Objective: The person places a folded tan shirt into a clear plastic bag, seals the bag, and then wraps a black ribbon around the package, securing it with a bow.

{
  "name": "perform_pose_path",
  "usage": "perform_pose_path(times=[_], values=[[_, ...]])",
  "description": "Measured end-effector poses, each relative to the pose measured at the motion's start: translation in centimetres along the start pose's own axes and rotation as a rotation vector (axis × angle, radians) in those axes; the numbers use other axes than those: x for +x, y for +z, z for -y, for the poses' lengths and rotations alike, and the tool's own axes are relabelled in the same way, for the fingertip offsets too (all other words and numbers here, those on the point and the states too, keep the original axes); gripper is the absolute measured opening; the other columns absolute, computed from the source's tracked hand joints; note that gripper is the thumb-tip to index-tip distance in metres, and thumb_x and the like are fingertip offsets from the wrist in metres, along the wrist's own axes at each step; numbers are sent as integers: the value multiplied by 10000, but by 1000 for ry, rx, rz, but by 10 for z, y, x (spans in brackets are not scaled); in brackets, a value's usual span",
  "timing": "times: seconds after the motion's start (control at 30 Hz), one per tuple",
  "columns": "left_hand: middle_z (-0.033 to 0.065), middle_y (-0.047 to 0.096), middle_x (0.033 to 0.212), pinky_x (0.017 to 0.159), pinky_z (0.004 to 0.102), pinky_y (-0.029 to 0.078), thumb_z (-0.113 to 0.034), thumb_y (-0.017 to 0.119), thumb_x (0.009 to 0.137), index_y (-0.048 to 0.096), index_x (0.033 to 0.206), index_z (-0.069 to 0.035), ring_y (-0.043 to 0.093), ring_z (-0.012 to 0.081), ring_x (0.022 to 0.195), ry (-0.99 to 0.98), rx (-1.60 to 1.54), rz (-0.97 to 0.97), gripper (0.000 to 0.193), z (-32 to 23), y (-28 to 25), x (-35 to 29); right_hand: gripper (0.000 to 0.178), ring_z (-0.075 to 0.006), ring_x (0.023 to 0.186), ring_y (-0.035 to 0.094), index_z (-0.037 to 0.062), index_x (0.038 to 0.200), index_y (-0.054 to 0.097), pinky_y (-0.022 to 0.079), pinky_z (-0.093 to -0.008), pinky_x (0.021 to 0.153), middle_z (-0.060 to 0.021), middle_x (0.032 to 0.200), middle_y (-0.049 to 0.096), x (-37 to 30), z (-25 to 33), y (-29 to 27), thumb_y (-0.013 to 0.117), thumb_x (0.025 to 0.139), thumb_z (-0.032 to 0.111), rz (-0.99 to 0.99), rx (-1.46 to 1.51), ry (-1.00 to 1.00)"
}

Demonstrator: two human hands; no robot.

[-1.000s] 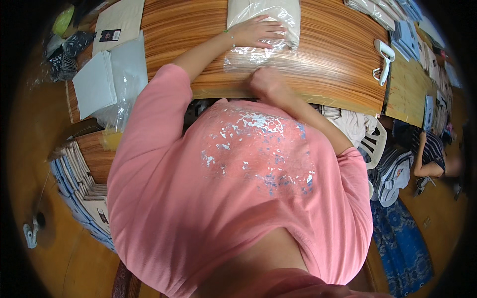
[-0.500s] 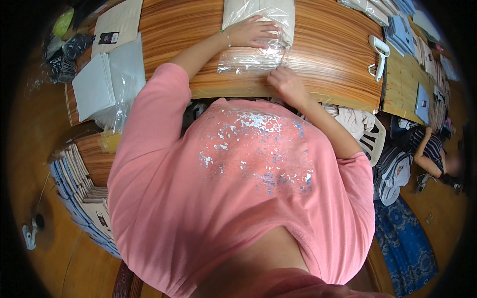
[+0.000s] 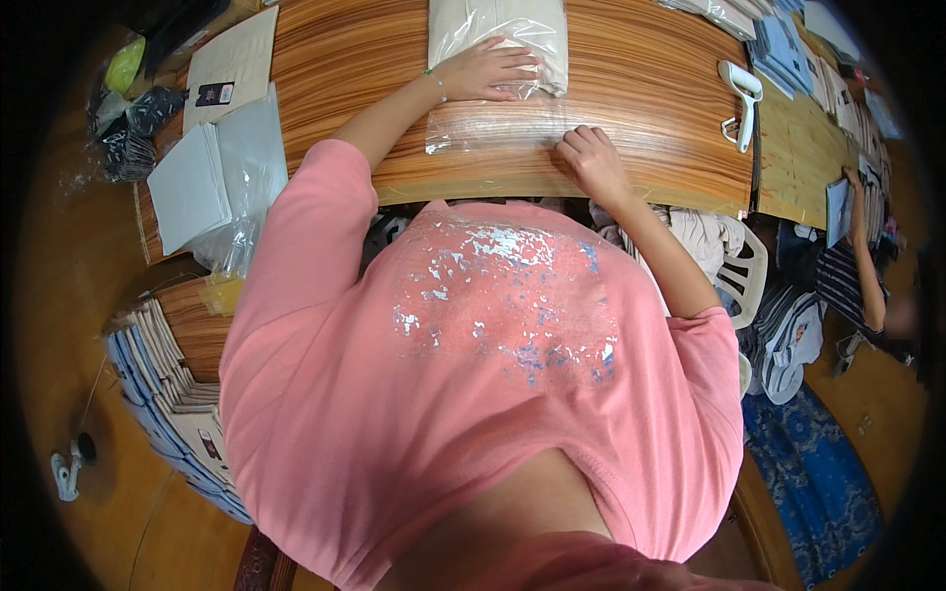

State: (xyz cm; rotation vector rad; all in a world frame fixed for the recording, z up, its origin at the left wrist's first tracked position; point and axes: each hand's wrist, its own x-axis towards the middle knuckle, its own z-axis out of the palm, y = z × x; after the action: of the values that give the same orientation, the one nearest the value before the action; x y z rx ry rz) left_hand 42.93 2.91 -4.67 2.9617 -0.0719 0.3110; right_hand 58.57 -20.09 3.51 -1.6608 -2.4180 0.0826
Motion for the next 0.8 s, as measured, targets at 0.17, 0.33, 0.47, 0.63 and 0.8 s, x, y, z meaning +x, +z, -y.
perform_pose_path(times=[0.17, 0.33, 0.47, 0.63, 0.8], values=[[42, 317, 1416, 1074, 476, 179, -444, 478, 860, 454, 1287, -226, 267, 209, 1317, 81, 58, 81, 480, -15, -28, 3, 146, -245, 818, 515, 80, 861, 563, 399, -369, 715, -61, 780, 533, -14, -10, -9, 606, 725, 110, -131, 124, 123], [53, 554, 1148, 880, 400, 402, -320, 481, 882, 545, 1179, -134, 521, 256, 1052, -82, -244, 300, 355, -44, -67, -10, 193, -289, 944, 519, 54, 940, 570, 416, -394, 808, -105, 999, 546, 5, -54, 19, 568, 747, 50, -259, 120, 222], [62, 562, 1114, 857, 378, 436, -196, 579, 822, 583, 1087, -100, 537, 282, 1023, -241, -236, -101, 282, -24, -59, -88, 241, -302, 1090, 477, 47, 986, 554, 396, -416, 911, -132, 1158, 508, 17, -77, 37, 548, 745, 30, -242, 135, 35], [72, 539, 1147, 881, 365, 439, -116, 629, 773, 596, 1002, -76, 506, 259, 1074, -248, -46, -166, 234, -41, -54, -126, 215, -282, 1171, 429, 69, 967, 541, 342, -444, 984, -122, 1208, 488, 24, -92, 40, 546, 752, 75, -85, 45, -188], [97, 525, 1159, 904, 364, 430, -124, 619, 787, 573, 1007, -56, 492, 263, 1093, -229, -41, -145, 235, -42, -42, -123, 212, -263, 1190, 416, 92, 968, 539, 314, -430, 1014, -104, 1219, 489, 26, -92, 30, 552, 759, 120, -45, -33, -244]])
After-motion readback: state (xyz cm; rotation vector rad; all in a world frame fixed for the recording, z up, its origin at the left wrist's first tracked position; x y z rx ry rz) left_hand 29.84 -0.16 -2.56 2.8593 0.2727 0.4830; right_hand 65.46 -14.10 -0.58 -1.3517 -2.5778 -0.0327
